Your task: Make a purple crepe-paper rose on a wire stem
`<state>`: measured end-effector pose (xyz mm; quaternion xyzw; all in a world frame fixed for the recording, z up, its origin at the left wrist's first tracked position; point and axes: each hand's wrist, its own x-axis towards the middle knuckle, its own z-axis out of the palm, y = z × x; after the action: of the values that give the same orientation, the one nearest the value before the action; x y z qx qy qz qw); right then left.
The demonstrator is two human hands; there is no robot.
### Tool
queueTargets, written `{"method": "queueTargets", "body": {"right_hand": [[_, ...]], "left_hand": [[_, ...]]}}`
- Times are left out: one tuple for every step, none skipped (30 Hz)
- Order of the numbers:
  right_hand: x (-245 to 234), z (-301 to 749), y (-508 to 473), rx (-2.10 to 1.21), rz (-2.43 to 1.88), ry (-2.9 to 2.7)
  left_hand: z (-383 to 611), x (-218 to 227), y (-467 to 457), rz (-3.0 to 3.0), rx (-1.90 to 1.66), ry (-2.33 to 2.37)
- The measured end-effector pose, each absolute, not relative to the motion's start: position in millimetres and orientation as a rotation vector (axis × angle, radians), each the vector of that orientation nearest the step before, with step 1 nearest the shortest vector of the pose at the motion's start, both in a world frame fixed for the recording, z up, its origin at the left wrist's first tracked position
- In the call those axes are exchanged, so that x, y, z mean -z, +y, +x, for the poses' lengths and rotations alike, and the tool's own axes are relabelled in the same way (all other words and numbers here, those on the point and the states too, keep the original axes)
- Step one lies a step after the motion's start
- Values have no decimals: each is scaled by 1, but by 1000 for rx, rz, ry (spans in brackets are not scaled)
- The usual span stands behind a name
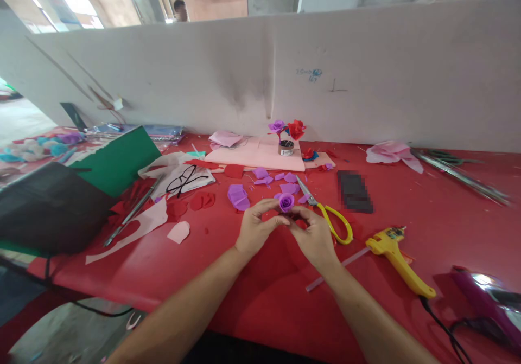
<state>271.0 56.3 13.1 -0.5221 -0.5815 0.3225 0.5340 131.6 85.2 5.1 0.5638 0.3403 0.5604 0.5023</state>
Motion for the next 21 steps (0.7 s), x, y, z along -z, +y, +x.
{"method": "queueTargets", "body": {"right_hand": [[-13, 271, 57, -770, -1245, -1384], [-12, 271, 57, -766, -1246, -1385], [-11, 271, 57, -759, -1251, -1386], [-10, 271, 57, -751, -1257, -1386], [-10, 271, 57, -747, -1263, -1387], [-9, 271, 57, -745, -1267, -1388], [-9, 270, 57, -743, -1271, -1388], [-9, 270, 57, -741, -1273, -1389], [-9, 270, 57, -739, -1274, -1388], [-9, 270, 58, -735, -1275, -1384], [-9, 269, 58, -732, -1273, -1376], [-9, 269, 58, -731, -1271, -1367], [-8, 269, 58, -731, -1268, -1358], [-8, 268, 58, -731, -1266, -1352], [-7, 267, 58, -726, -1265, -1352], [-6, 267, 59, -721, -1264, -1359], [-5, 266, 59, -712, -1265, -1368], [-5, 265, 59, -706, -1266, -1375], [-5, 265, 59, -703, -1268, -1381], [-5, 264, 59, -701, -1272, -1388], [-6, 264, 59, -700, -1277, -1394]], "left_hand": [[132, -5, 85, 1352, -1345, 811], [132, -4, 86, 1340, -1340, 802], [132, -4, 86, 1327, -1336, 796], [133, -4, 86, 1313, -1333, 795], [133, -3, 86, 1300, -1328, 800], [133, -3, 87, 1288, -1321, 808], [133, -3, 87, 1274, -1315, 818], [133, -3, 87, 1261, -1312, 827], [133, -2, 88, 1252, -1307, 830], [133, -2, 88, 1249, -1296, 830], [133, -2, 88, 1251, -1283, 828], [133, -2, 88, 1254, -1267, 829], [133, -3, 88, 1258, -1251, 833], [133, -3, 88, 1254, -1242, 844], [133, -3, 87, 1244, -1236, 856], [133, -2, 87, 1229, -1236, 864], [133, -2, 87, 1209, -1234, 868], [133, -2, 87, 1188, -1234, 873], [133, -2, 87, 1168, -1233, 876], [132, -2, 87, 1149, -1233, 877], [132, -1, 88, 1133, -1235, 876]]}}
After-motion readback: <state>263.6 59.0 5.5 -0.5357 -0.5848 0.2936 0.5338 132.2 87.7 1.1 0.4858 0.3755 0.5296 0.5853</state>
